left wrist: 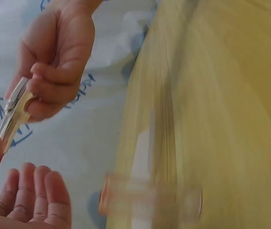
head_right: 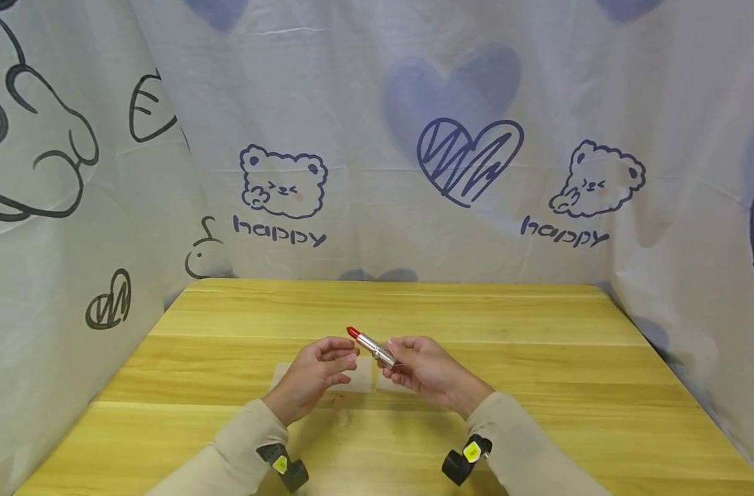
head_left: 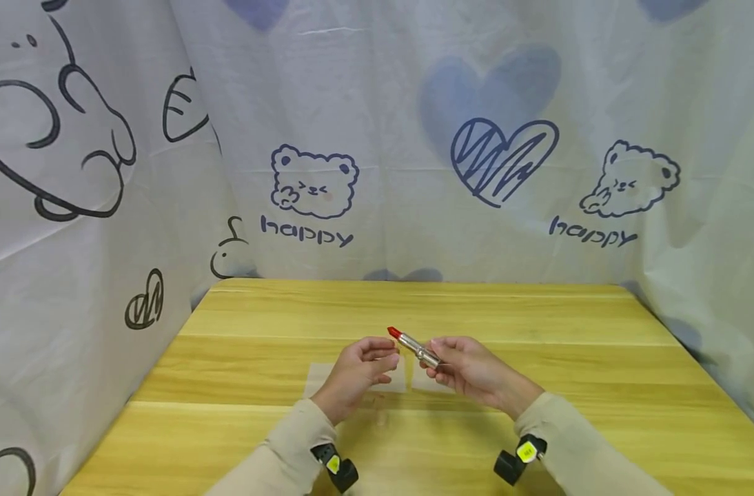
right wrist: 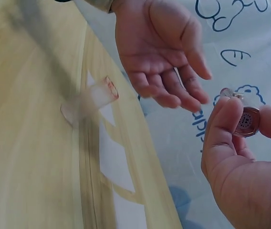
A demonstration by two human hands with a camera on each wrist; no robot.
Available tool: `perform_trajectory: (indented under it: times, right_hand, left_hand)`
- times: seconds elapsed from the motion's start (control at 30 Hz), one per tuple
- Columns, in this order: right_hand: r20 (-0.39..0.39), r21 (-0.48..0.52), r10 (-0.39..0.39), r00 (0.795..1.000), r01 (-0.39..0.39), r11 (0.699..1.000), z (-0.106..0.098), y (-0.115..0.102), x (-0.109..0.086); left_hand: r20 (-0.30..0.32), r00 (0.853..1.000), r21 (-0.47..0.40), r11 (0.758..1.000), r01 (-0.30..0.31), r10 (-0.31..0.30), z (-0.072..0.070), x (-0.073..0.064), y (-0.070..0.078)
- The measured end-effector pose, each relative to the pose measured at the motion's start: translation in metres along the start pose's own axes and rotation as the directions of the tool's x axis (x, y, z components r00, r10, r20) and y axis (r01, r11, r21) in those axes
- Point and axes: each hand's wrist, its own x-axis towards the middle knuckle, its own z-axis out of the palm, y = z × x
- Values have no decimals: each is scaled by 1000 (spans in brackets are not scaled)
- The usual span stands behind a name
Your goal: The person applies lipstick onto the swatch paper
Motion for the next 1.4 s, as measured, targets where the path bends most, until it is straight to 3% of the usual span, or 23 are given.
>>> perform_trajectory:
  times: [0.13, 0.27, 0.57, 0.63, 0.83, 0.97, 1.2, 1.4]
  right_hand:
    - [-25, -17, -10, 1000, 10, 1000, -4, -1, 5]
    - [-47, -34, -6, 999, 5, 999, -8, -1, 10]
    - [-119, -208, -39, 992, 13, 978, -18, -2, 20]
    - [-127, -233, -55, 990, 24, 972, -19, -4, 22]
    - [-155, -298, -66, 986, 17, 954, -19, -2, 32]
    - [-190, -417, -104, 976, 16, 909, -20, 1, 36]
    - [-225, -633, -176, 958, -6, 774, -21, 6, 40]
    - [-226, -754, -274, 935, 10, 656, -28, 2, 49]
  left_hand:
    - [-5, 1000, 111, 994, 13, -13, -13, 2, -1]
    - [-21, 1000, 235, 972, 12, -7, -28, 3, -2]
    - [-88, 996, 372, 927, 52, -20, -57, 11, -5]
    - [-112, 994, 433, 899, 67, -20, -64, 11, -5]
    - [-172, 984, 605, 784, 139, -42, -80, 8, -4]
    - [-166, 985, 685, 712, 153, -52, -88, 6, -3]
    - [-149, 987, 805, 573, 156, -59, -99, 3, -14]
    - [-118, 992, 840, 529, 124, -46, -103, 7, -11]
